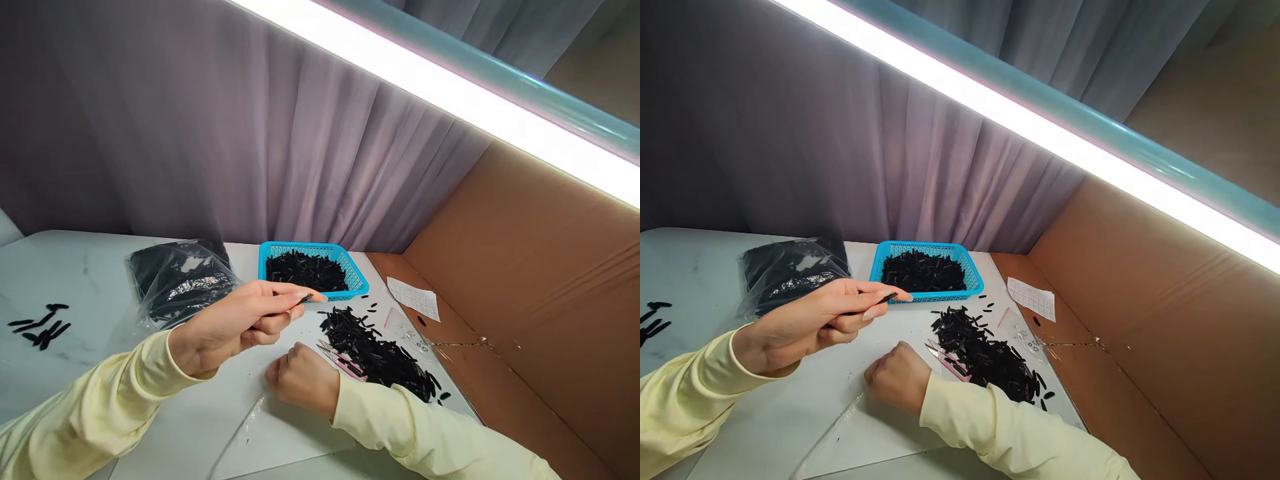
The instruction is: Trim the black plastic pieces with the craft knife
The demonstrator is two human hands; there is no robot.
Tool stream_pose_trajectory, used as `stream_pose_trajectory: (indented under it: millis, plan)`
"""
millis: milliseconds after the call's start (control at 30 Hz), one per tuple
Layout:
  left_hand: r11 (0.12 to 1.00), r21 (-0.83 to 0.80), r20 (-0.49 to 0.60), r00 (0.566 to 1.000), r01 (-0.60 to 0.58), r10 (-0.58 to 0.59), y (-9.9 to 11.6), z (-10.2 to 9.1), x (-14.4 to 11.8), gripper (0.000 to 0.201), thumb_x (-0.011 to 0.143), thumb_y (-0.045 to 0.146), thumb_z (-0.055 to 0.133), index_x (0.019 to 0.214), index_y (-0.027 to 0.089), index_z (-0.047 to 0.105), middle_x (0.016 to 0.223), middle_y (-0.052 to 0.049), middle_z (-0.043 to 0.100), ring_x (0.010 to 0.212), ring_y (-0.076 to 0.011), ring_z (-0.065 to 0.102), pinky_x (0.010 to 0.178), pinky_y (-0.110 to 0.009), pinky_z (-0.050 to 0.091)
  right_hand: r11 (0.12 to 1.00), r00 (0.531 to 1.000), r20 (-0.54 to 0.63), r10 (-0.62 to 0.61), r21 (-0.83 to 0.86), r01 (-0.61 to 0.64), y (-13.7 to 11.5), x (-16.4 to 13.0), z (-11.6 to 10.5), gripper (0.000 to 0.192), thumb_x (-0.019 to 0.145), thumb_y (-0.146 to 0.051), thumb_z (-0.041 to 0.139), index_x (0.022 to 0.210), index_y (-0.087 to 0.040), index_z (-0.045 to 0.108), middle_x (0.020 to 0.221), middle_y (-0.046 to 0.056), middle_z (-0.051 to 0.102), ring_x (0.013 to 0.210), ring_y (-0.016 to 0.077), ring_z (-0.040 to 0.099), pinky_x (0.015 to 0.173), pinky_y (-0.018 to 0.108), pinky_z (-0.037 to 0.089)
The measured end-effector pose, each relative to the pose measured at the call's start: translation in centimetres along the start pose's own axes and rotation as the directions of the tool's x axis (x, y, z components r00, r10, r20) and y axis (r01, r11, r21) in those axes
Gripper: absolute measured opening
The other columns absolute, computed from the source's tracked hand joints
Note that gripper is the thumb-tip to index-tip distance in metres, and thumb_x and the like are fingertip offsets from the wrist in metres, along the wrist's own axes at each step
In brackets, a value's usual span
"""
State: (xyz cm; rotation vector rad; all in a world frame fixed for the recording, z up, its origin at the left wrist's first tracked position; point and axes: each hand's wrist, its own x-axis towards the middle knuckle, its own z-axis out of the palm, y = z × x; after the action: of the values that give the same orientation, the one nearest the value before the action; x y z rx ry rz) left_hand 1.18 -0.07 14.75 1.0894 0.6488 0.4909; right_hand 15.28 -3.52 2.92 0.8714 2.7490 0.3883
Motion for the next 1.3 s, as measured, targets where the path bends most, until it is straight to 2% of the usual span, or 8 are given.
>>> stream_pose_trajectory:
  millis: [233,467,700,767,900,967,1100,1300]
  plan:
    - [0.998,-0.019,-0.017,0.998,0.058,-0.058,0.3,-0.4,0.3,0.020,0.081,0.031,0.058,0.084,0.013,0.063,0.057,0.007,0.024,0.044,-0.0017,0.008,0.036,-0.015,0.008,0.981,0.992,0.034,0.122,0.148,-0.125,-1.7,-1.1,-1.4,0.037,0.079,-0.008,0.049,0.115,-0.001,0.046,0.059,0.008,0.065,0.047,0.0191,0.060,0.039,0.027,0.038]
    - [0.976,-0.168,-0.031,0.989,0.140,-0.147,-0.2,-1.0,1.0,0.015,0.082,0.023,0.056,0.086,0.011,0.064,0.052,0.008,0.021,0.041,-0.0016,0.006,0.032,-0.014,0.008,0.949,0.978,0.181,0.100,0.280,-0.149,-2.6,1.5,-2.0,0.012,0.075,-0.005,0.056,0.068,-0.015,0.058,0.058,0.006,0.065,0.055,0.0187,0.064,0.043,0.024,0.034]
    - [0.965,-0.212,-0.058,0.984,0.155,-0.171,0.3,-2.0,1.1,0.016,0.084,0.018,0.053,0.091,0.010,0.064,0.049,0.009,0.021,0.041,-0.0026,0.007,0.032,-0.013,0.011,0.896,0.991,0.051,0.125,0.424,-0.135,0.3,-2.0,-2.8,0.007,0.077,-0.012,0.049,0.083,-0.016,0.051,0.060,0.005,0.064,0.050,0.0192,0.059,0.043,0.025,0.031]
    - [0.979,-0.165,-0.079,0.988,0.121,-0.135,0.4,-2.3,1.0,0.018,0.084,0.018,0.052,0.094,0.010,0.065,0.049,0.009,0.020,0.042,-0.0033,0.008,0.033,-0.013,0.012,0.702,0.949,0.076,0.307,0.655,-0.279,1.2,-3.5,-2.8,0.005,0.077,-0.013,0.045,0.078,-0.017,0.046,0.055,0.002,0.059,0.044,0.0145,0.053,0.043,0.023,0.032]
    - [1.000,0.019,-0.074,0.997,0.005,-0.004,0.1,-2.7,0.8,0.023,0.082,0.029,0.056,0.095,0.013,0.067,0.049,0.008,0.019,0.043,-0.0046,0.009,0.034,-0.017,0.010,-0.051,0.861,0.312,0.401,0.946,-0.319,2.3,-5.2,-1.3,0.015,0.084,-0.024,0.037,0.070,-0.020,0.036,0.052,-0.004,0.054,0.035,0.0076,0.045,0.039,0.019,0.034]
    - [0.989,0.140,-0.064,0.996,-0.053,0.062,-0.2,-2.8,0.9,0.026,0.080,0.035,0.058,0.087,0.013,0.070,0.049,0.008,0.018,0.044,-0.0047,0.009,0.036,-0.020,0.009,-0.206,0.853,0.347,0.389,0.936,-0.286,2.3,-5.5,-0.4,0.018,0.083,-0.031,0.043,0.071,-0.020,0.037,0.051,-0.005,0.053,0.034,0.0073,0.044,0.036,0.018,0.034]
    - [0.942,0.305,-0.043,0.987,-0.137,0.157,-0.4,-2.6,1.0,0.029,0.080,0.038,0.057,0.079,0.012,0.071,0.048,0.008,0.018,0.044,-0.0052,0.009,0.039,-0.024,0.009,-0.163,0.837,0.342,0.428,0.940,-0.300,2.1,-5.4,0.1,0.019,0.078,-0.032,0.054,0.069,-0.018,0.045,0.050,-0.004,0.053,0.037,0.0069,0.045,0.037,0.018,0.035]
    - [0.906,0.391,-0.044,0.980,-0.163,0.195,-0.6,-2.3,1.1,0.028,0.077,0.037,0.057,0.082,0.013,0.072,0.050,0.002,0.044,0.045,-0.0059,0.014,0.043,-0.025,0.014,-0.001,0.846,0.368,0.385,0.917,-0.399,1.9,-5.0,-0.4,0.014,0.074,-0.025,0.058,0.067,-0.014,0.063,0.052,-0.001,0.056,0.040,0.0067,0.047,0.041,0.018,0.038]
